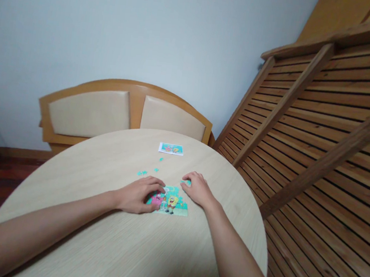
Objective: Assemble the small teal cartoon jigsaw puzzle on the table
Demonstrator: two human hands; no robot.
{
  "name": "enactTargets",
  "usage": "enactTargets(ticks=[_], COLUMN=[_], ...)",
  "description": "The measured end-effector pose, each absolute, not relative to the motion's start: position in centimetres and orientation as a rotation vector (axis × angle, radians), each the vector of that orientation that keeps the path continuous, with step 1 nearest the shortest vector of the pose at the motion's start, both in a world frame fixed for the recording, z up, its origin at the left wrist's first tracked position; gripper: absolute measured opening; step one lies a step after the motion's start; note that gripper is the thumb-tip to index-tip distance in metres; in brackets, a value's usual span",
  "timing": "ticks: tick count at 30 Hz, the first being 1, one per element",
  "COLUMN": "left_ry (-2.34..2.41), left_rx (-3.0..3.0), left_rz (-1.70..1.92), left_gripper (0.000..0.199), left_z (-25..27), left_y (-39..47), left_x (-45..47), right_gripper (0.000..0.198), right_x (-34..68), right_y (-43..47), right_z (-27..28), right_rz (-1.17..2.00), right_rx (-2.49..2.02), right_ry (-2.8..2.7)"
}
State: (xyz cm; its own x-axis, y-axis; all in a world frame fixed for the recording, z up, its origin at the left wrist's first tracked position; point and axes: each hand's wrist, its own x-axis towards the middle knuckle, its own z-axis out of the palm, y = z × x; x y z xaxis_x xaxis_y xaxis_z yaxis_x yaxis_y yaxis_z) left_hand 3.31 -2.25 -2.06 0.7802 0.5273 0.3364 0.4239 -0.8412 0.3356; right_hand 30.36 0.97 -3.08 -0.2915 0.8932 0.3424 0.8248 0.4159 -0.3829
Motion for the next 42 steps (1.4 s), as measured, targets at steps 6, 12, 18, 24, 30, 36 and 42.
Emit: enactTargets(ticks=[6, 12, 18, 24, 30, 36, 42], left_ry=[0.810, 0.857, 0.857, 0.852, 1.034, 1.074, 1.001], left_rx=[2.706, 2.714, 2.730, 2.705, 2.446, 2.185, 2.082], left_rz=[0.630, 0.630, 0.640, 0.681, 0.792, 0.964, 1.036], left_gripper=[0.046, 0.050, 0.051, 0.045, 0.034, 0.020, 0.017], left_z=[-2.2, -2.2, -2.4, -2.4, -2.5, -2.3, -2.6], left_y=[-2.5, -2.9, -2.8, -2.9, -2.3, -1.5, -1.3], left_x=[3.7, 3.9, 3.9, 4.0, 4.2, 4.2, 4.1], right_gripper=[0.013, 0.016, 0.017, 0.023, 0.025, 0.034, 0.035], right_x=[31.0, 31.1, 30.7, 30.0, 27.5, 25.0, 24.2], right_y=[1.9, 1.8, 1.1, 0.7, -0.5, -1.7, -1.9], right_z=[-4.0, -3.8, -3.0, -2.4, -1.3, -0.9, -1.5], right_rz=[0.220, 0.268, 0.339, 0.614, 0.773, 1.020, 0.978], right_rx=[-1.434, -1.423, -1.434, -1.281, -1.137, -1.123, -1.137], right_ry=[-2.168, -2.179, -2.163, -2.095, -2.003, -1.889, -1.963])
